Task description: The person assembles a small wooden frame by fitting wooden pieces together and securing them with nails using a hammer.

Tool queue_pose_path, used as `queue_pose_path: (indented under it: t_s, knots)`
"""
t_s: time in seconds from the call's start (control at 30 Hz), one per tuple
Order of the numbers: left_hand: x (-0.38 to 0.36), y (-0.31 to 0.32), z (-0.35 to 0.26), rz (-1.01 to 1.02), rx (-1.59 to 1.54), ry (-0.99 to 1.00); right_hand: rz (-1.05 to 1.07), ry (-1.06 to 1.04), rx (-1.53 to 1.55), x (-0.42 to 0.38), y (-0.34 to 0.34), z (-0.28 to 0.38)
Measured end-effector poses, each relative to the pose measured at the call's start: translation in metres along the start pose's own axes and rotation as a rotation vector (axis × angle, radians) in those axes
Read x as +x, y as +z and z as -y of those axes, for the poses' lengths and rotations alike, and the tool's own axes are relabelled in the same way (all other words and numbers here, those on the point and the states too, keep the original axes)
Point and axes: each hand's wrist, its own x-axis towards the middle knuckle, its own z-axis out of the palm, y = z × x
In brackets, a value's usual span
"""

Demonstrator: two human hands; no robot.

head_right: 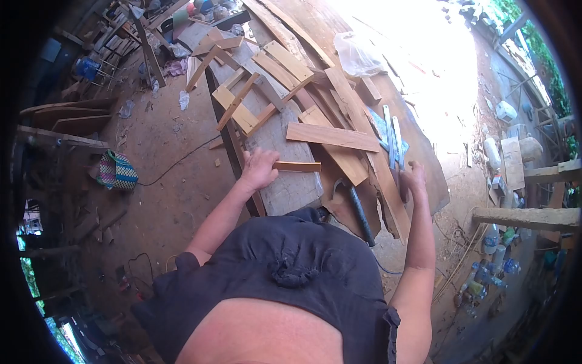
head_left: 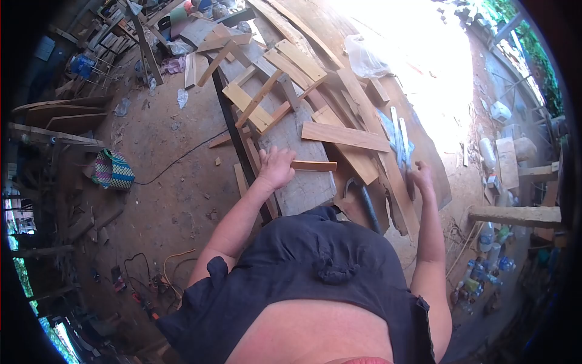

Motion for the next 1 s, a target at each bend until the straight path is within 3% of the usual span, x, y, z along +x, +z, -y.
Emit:
queue_pose_path:
  t_s: [0.2,0.43,0.5,0.7,0.77,0.8,0.83,0.9,1.0]
  knots:
    - [0.015,0.016,0.004,0.051,-0.110,-0.035,0.098,-0.190,0.344,0.065,-0.051,0.147]
    - [0.021,0.013,0.001,0.074,-0.190,-0.117,0.124,-0.428,0.372,0.150,-0.042,0.289]
    - [0.023,0.011,-0.002,0.066,-0.181,-0.156,0.172,-0.337,0.389,0.167,-0.039,0.320]
    - [0.026,0.014,-0.005,0.073,-0.140,-0.177,0.203,-0.339,0.415,0.221,-0.006,0.349]
    - [0.026,0.013,-0.005,0.077,-0.153,-0.188,0.131,-0.485,0.439,0.290,0.036,0.324]
    - [0.026,0.012,-0.005,0.079,-0.161,-0.184,-0.005,-0.536,0.472,0.292,0.044,0.319]
    - [0.026,0.011,-0.005,0.083,-0.165,-0.192,0.005,-0.536,0.468,0.280,0.036,0.321]
    - [0.026,0.010,-0.005,0.088,-0.179,-0.189,-0.079,-0.519,0.058,0.262,0.007,0.325]
    - [0.027,0.012,-0.005,0.098,-0.164,-0.194,-0.347,-0.647,0.079,0.269,-0.015,0.309]
